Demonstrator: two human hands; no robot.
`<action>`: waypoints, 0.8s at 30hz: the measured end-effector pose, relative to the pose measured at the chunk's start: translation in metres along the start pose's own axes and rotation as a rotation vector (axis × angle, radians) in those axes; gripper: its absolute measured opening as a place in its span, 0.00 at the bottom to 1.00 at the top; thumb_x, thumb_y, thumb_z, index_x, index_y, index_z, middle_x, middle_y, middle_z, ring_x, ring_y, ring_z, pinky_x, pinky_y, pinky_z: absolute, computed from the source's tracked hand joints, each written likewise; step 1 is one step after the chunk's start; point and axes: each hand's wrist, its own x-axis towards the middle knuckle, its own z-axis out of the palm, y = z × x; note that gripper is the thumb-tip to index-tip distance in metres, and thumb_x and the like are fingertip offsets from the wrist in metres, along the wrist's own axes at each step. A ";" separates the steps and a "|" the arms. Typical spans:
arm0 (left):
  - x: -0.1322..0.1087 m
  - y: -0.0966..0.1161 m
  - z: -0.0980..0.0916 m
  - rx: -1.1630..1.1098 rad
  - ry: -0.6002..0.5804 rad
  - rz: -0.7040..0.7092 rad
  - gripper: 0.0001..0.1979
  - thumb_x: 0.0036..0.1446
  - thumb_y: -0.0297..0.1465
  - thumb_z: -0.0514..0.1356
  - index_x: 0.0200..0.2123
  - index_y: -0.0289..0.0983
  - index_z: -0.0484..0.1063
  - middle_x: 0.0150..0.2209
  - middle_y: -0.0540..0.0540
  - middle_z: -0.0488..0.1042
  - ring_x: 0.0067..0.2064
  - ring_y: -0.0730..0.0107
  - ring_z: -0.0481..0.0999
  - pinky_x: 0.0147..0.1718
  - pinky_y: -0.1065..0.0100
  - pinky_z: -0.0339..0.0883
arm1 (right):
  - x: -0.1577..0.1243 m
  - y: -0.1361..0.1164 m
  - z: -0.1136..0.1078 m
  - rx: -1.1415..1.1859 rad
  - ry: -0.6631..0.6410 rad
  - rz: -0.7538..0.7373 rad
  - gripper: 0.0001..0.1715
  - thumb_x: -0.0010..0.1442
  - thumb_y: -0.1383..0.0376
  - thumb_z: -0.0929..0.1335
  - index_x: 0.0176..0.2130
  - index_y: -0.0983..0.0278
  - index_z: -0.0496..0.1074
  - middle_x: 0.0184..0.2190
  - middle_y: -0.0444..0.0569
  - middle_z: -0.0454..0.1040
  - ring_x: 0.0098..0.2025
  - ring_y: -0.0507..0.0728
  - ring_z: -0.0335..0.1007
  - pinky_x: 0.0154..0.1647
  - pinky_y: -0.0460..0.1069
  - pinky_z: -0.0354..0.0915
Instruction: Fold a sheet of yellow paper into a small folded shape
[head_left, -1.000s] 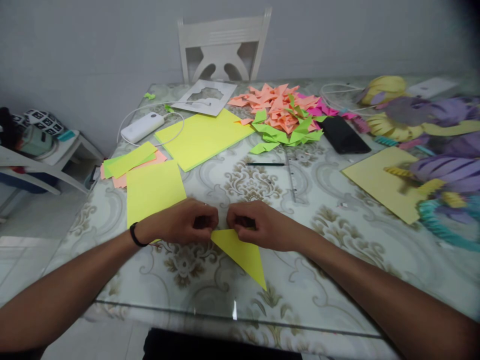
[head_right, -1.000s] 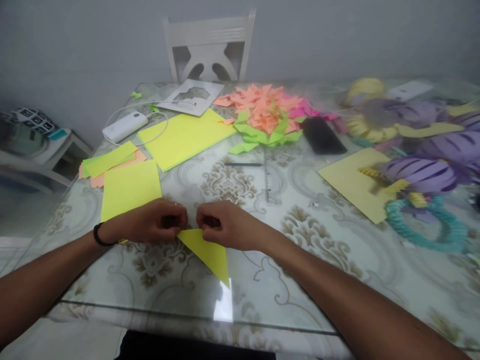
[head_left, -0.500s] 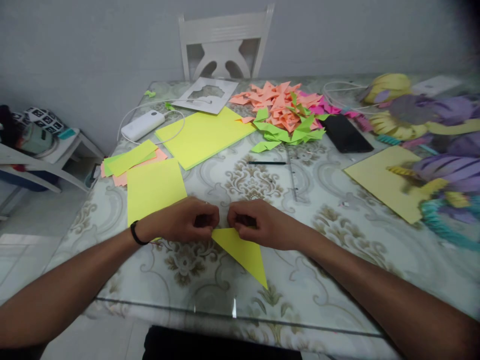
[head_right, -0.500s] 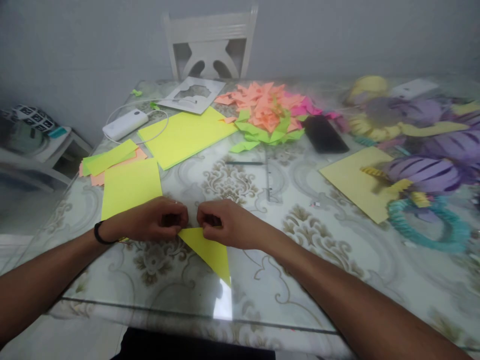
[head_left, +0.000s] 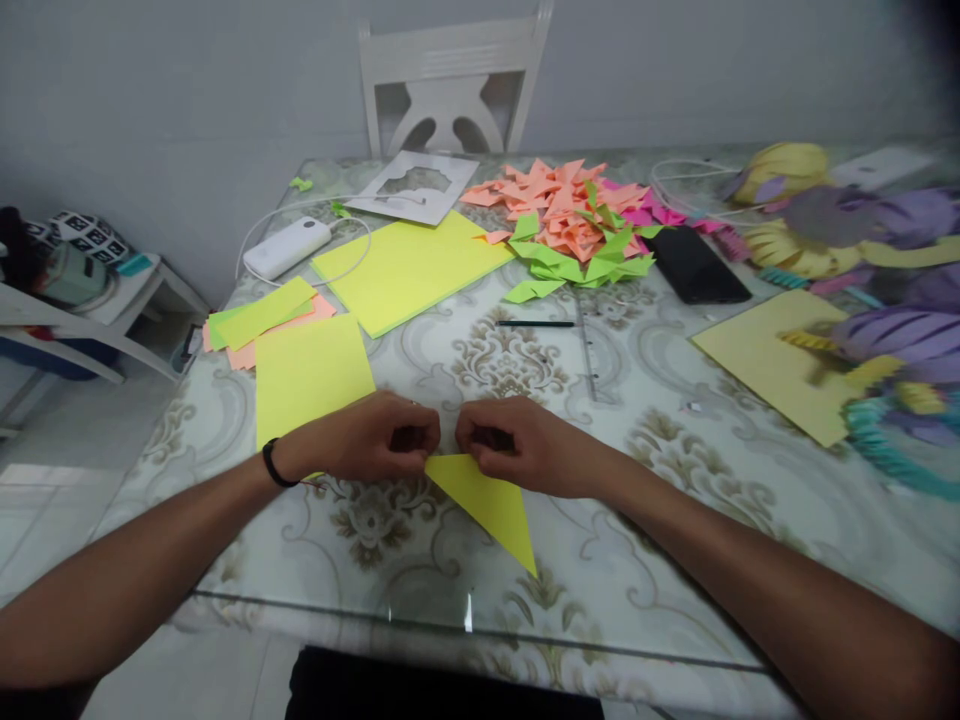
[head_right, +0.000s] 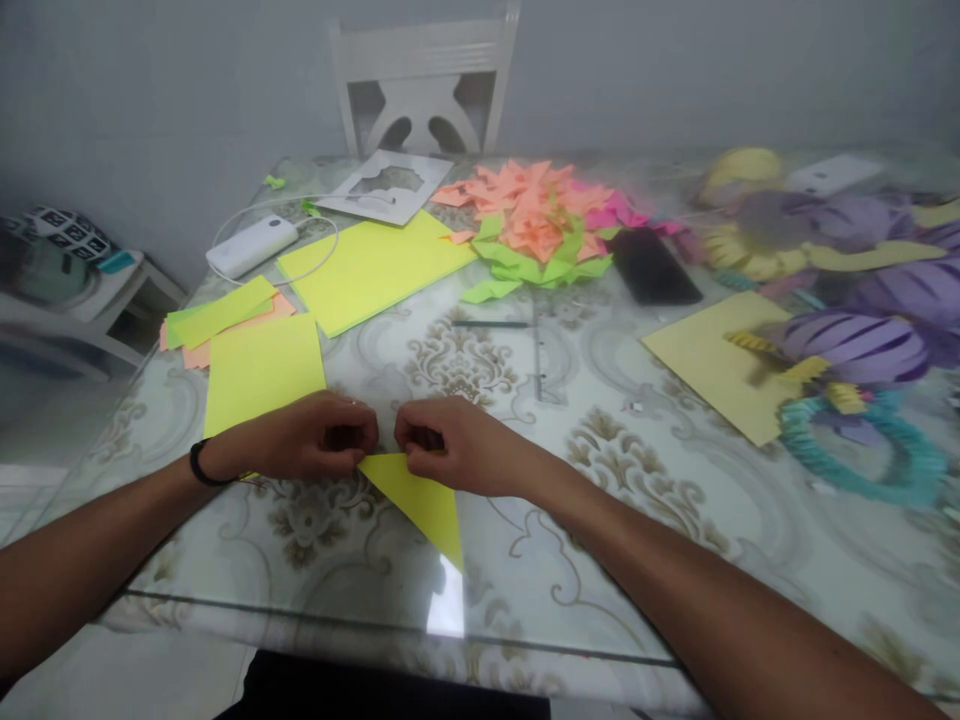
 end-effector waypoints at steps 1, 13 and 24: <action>0.000 0.000 0.000 -0.003 -0.002 0.001 0.04 0.49 0.22 0.58 0.29 0.36 0.69 0.24 0.56 0.64 0.25 0.77 0.59 0.25 0.73 0.52 | 0.000 0.000 0.000 -0.001 0.000 -0.001 0.06 0.50 0.72 0.64 0.30 0.63 0.69 0.25 0.41 0.68 0.27 0.50 0.60 0.28 0.45 0.54; 0.000 0.000 0.000 -0.001 -0.001 -0.004 0.04 0.49 0.22 0.57 0.29 0.36 0.69 0.24 0.56 0.63 0.26 0.77 0.59 0.25 0.73 0.53 | 0.000 -0.002 -0.001 -0.010 0.007 0.000 0.06 0.51 0.72 0.65 0.31 0.64 0.70 0.25 0.41 0.68 0.27 0.50 0.60 0.28 0.45 0.54; 0.001 0.000 0.000 0.011 -0.002 0.004 0.04 0.49 0.22 0.58 0.29 0.36 0.69 0.24 0.56 0.65 0.26 0.77 0.60 0.25 0.73 0.53 | 0.000 -0.002 -0.001 0.001 0.010 -0.005 0.06 0.51 0.72 0.65 0.31 0.64 0.70 0.25 0.41 0.68 0.27 0.50 0.60 0.28 0.45 0.54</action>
